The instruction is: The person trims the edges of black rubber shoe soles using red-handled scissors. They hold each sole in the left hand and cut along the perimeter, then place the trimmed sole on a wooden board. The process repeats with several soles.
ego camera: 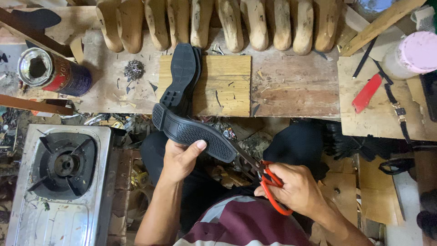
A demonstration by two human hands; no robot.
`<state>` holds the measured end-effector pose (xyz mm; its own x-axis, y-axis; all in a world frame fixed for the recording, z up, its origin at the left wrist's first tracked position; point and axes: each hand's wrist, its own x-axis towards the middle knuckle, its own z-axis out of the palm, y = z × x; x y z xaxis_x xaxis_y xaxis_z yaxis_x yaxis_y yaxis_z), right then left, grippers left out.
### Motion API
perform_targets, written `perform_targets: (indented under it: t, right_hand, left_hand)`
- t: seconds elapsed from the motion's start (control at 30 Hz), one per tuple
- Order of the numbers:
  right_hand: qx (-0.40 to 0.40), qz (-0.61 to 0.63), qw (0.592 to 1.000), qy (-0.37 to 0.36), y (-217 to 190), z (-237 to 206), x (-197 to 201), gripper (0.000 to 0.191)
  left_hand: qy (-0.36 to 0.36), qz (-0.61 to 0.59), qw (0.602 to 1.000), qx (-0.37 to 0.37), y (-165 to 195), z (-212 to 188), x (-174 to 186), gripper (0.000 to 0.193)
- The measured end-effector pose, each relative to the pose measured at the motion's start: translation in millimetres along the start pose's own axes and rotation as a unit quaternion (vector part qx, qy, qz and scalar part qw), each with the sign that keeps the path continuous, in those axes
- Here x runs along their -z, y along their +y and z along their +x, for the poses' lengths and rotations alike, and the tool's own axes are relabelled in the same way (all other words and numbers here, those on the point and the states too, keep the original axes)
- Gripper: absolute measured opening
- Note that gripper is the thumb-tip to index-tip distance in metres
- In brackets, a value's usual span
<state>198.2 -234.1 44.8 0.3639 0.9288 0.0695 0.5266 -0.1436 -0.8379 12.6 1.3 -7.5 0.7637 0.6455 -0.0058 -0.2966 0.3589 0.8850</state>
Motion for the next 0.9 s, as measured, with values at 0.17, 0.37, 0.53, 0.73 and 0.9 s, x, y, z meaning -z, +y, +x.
perform_targets:
  t: [0.17,0.37,0.53,0.73,0.9]
  right_hand:
    - [0.043,-0.027,0.999,0.017,0,-1,0,0.050]
    - [-0.031,-0.026,0.999,0.006,-9,2,-4,0.051]
    - [-0.011,-0.042,0.999,0.014,-10,5,-5,0.050]
    - [-0.024,-0.017,1.000,-0.006,-6,1,-1,0.047]
    - [-0.049,0.006,0.999,0.005,-7,0,-6,0.043]
  left_hand:
    - [-0.001,0.016,1.000,0.001,0,1,0,0.031]
    - [-0.023,0.057,0.997,0.038,1,-4,-8,0.028]
    - [-0.061,0.088,0.991,0.080,-5,-6,-14,0.024]
    - [-0.107,0.067,0.990,0.071,-2,-3,-2,0.033]
    - [0.018,-0.101,0.993,0.054,-12,2,-18,0.056]
